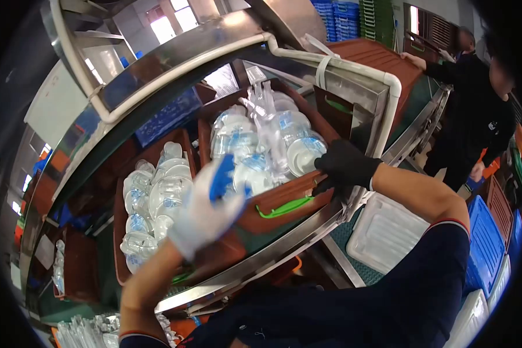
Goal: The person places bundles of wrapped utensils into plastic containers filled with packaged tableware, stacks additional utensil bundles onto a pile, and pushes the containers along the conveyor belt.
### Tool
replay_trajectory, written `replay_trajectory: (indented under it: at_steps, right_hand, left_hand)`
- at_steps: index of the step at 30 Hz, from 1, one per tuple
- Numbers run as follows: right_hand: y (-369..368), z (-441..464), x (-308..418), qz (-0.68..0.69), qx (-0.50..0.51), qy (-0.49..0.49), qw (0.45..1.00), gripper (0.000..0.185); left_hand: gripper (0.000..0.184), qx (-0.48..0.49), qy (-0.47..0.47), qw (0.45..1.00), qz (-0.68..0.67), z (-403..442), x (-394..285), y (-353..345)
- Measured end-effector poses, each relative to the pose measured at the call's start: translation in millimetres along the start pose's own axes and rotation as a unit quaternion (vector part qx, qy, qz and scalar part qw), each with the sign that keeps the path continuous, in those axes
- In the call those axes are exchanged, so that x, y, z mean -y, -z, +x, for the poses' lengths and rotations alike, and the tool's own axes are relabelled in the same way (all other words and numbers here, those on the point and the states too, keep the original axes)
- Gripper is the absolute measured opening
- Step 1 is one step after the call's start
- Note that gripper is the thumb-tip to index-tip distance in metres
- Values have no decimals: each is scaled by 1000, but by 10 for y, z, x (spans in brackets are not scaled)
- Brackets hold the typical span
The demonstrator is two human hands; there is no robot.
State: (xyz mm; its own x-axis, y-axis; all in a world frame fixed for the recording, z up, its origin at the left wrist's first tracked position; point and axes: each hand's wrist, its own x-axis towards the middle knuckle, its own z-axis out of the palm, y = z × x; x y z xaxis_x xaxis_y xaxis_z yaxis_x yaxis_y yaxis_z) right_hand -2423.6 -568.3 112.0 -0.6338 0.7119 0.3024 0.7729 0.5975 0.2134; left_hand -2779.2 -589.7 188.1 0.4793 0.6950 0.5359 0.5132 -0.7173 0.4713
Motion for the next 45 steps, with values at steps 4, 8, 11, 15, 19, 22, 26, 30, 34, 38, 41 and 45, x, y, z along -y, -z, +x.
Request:
replay_trajectory:
  at_steps: [4,8,11,15,19,22,26,30,34,38,41,45]
  right_hand:
    - [101,48,26,16,20,-21,999,49]
    - [133,120,212,19,41,-97,994,56]
    - [173,138,330,11,35,-139,990,58]
    - [86,148,549,9,5,-163,987,61]
    - [78,219,742,8,-33,-200,979,62]
    - [174,379,987,-21,7,-242,970,61]
    - [85,565,1327,-15,5,-281,960,57]
    - [69,715,1533,-39,4,-273,961,37]
    - [282,858,1749,-13,32,-276,961,41]
    - [465,974,1831,-63,-34,-228,971,60]
    - [419,1317,1906,16,-141,44,989,61]
    - [158,1692,2300,151,-152,210,954,64]
  left_hand:
    - [76,36,25,984,175,-701,-289,-79]
    - [79,-93,21,954,285,-870,6,-175]
    - [81,-73,101,970,210,-956,38,-94]
    - [78,-49,69,975,205,-1225,179,105]
    - [68,-68,-5,976,207,-1337,429,64]
    - [61,-38,-49,972,227,-1273,490,8]
    - [61,14,-78,976,203,-1081,570,-124]
    - [55,24,-123,961,245,-935,693,-297]
    - [58,40,-175,950,255,-1017,755,-227]
    - [63,67,-216,952,209,-1248,868,34]
    - [61,74,-226,958,160,-1405,945,359]
    - [54,82,-183,977,69,-1577,936,707]
